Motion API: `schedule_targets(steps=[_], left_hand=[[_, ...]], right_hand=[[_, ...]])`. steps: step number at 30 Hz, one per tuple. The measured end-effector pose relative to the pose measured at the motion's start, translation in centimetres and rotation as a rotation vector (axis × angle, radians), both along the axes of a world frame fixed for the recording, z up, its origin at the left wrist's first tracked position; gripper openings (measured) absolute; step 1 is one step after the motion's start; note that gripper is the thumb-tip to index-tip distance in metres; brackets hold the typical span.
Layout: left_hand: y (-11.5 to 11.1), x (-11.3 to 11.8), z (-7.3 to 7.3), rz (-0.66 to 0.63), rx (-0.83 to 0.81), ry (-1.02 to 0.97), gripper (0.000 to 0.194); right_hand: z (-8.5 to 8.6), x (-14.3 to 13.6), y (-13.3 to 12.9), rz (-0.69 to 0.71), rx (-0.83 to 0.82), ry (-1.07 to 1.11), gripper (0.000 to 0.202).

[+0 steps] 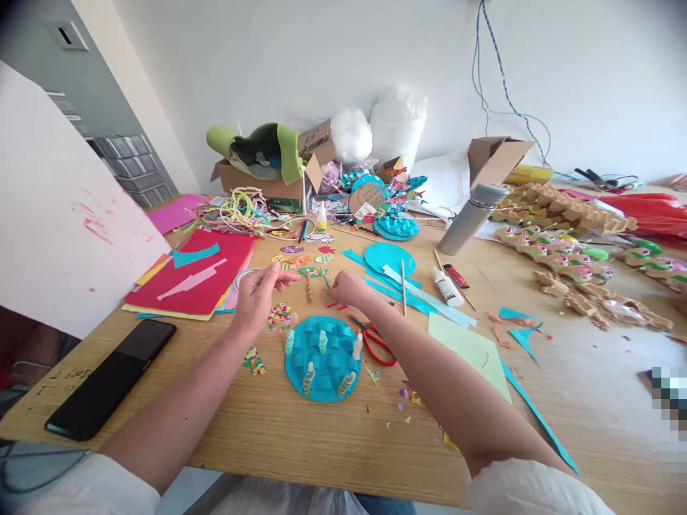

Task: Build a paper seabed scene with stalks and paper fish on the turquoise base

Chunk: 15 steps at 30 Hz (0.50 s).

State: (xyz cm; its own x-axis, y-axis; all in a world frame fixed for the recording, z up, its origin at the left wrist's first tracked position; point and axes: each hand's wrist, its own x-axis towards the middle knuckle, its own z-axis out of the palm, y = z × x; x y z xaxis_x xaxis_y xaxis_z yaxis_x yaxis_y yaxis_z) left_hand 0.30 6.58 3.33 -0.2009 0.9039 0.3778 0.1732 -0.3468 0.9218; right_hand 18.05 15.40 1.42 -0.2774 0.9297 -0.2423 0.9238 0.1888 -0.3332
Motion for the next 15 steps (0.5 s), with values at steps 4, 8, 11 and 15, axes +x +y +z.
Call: schedule_targets(steps=[4,8,11,15], left_hand=[[1.5,0.2,0.0,-0.076,-0.091,-0.036,0.039],[4.0,1.5,0.4,-0.169,-0.152,-0.065,0.031],[5.4,2.9,0.9,-0.216,-0.179,-0.084,0.036],[6.2,3.8,1.5,-0.221,-0.212,-0.123,0.041]], right_hand=[[1.3,1.4,-2.0,-0.001,0.114,0.116,0.023],[2.6,2.2,-4.3,-0.029,0.350,0.190,0.020],[3.7,2.1,-5.5,-0.019,0.489,0.123,0.017],[4.6,1.5,-6.3,0.002,0.552,-0.023,0.018]])
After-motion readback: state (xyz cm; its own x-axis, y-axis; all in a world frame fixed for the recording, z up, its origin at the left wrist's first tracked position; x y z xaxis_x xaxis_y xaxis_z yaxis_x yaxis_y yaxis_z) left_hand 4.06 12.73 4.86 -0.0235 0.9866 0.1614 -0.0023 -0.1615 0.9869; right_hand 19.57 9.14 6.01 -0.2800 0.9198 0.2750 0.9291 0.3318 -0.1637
